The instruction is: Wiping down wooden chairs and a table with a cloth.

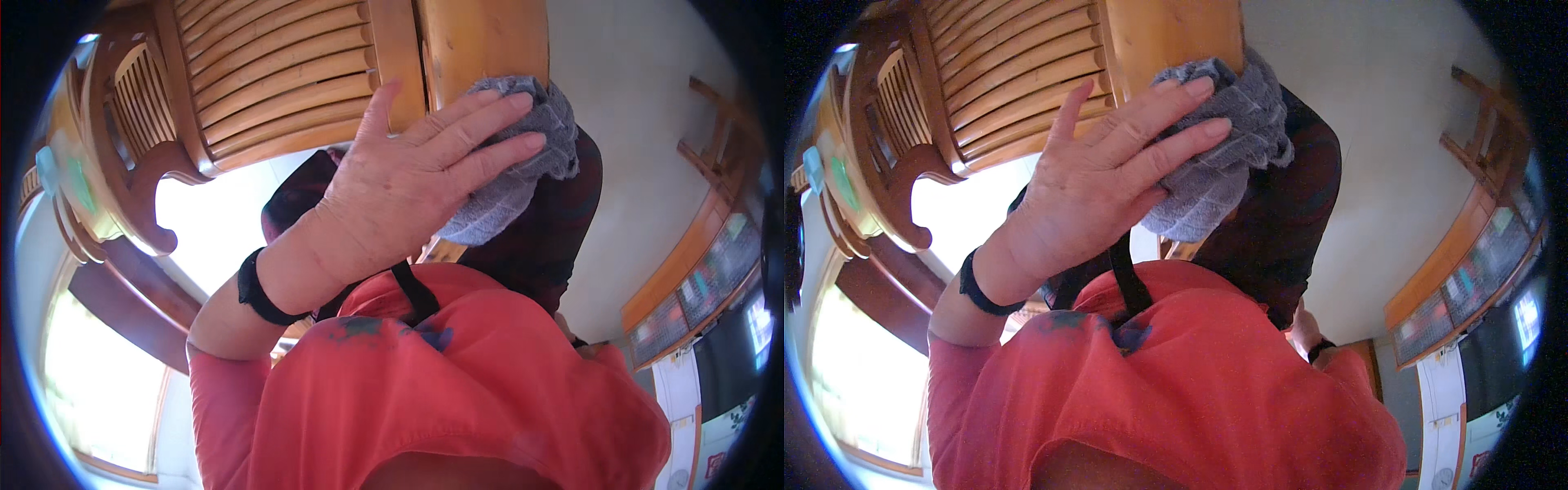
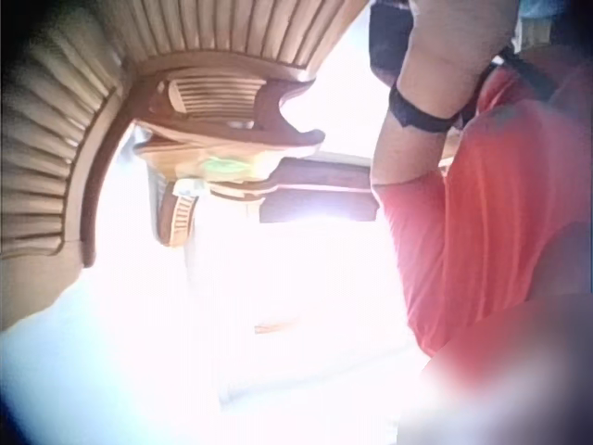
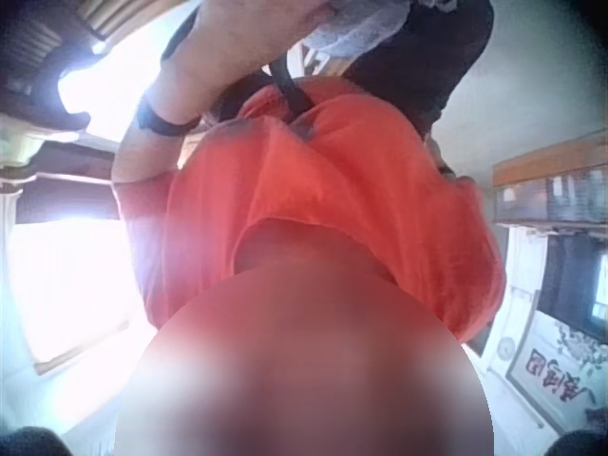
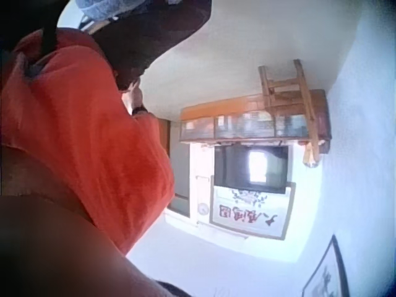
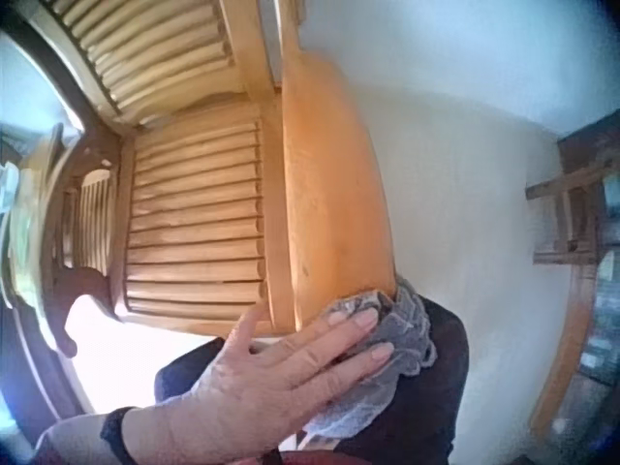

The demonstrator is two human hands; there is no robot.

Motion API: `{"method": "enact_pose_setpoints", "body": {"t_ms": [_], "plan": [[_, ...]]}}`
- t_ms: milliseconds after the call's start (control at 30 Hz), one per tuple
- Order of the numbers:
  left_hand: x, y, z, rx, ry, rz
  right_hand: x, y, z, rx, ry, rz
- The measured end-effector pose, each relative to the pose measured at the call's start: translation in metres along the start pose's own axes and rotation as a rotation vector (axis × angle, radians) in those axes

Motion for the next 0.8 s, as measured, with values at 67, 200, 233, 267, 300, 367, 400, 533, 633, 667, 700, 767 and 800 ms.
{"method": "enact_pose_setpoints", "body": {"t_ms": [67, 200, 233, 267, 300, 367, 400, 533, 633, 667, 700, 767, 800], "plan": [[-0.002, 0.003, 0.0, -0.034, -0.001, -0.02, 0.008, -0.037, 0.028, -0.092, 0.006, 0.02], [-0.008, 0.004, -0.002, -0.082, 0.099, -0.057, 0.033, -0.123, 0.104, -0.318, 0.007, 0.088], [-0.008, 0.005, -0.005, -0.081, 0.104, -0.072, 0.041, -0.142, 0.12, -0.375, 0.002, 0.106], [-0.009, 0.005, -0.004, -0.115, 0.066, -0.087, 0.048, -0.159, 0.137, -0.432, -0.005, 0.126], [-0.009, 0.006, -0.008, -0.125, 0.063, -0.086, 0.059, -0.173, 0.153, -0.481, -0.013, 0.15], [-0.01, 0.009, -0.008, -0.161, 0.019, -0.09, 0.076, -0.201, 0.179, -0.577, -0.031, 0.205], [-0.006, 0.009, -0.008, -0.174, 0.005, -0.071, 0.084, -0.209, 0.189, -0.607, -0.034, 0.235], [-0.02, 0.014, -0.024, -0.235, 0.057, -0.017, 0.074, -0.215, 0.217, -0.692, -0.047, 0.331], [-0.017, 0.013, -0.022, -0.253, -0.008, -0.022, 0.091, -0.231, 0.25, -0.782, -0.08, 0.419], [-0.016, 0.013, -0.023, -0.263, 0.014, -0.052, 0.096, -0.236, 0.263, -0.812, -0.089, 0.447], [-0.016, 0.011, -0.024, -0.278, -0.018, -0.056, 0.105, -0.241, 0.278, -0.843, -0.103, 0.473], [-0.02, 0.008, -0.036, -0.286, -0.004, 0.003, 0.109, -0.247, 0.293, -0.891, -0.126, 0.507], [-0.022, 0.008, -0.039, -0.292, -0.015, -0.002, 0.11, -0.246, 0.294, -0.908, -0.138, 0.517]]}}
Point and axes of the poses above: each hand's wrist, its own y-axis away from the middle knuckle, its own z-axis out of the back of the hand, x = y × z, the point moved 7 cm from there along -y, towards the middle knuckle, and after that the axes turned 3 degrees about y, right-handed, at the moved point
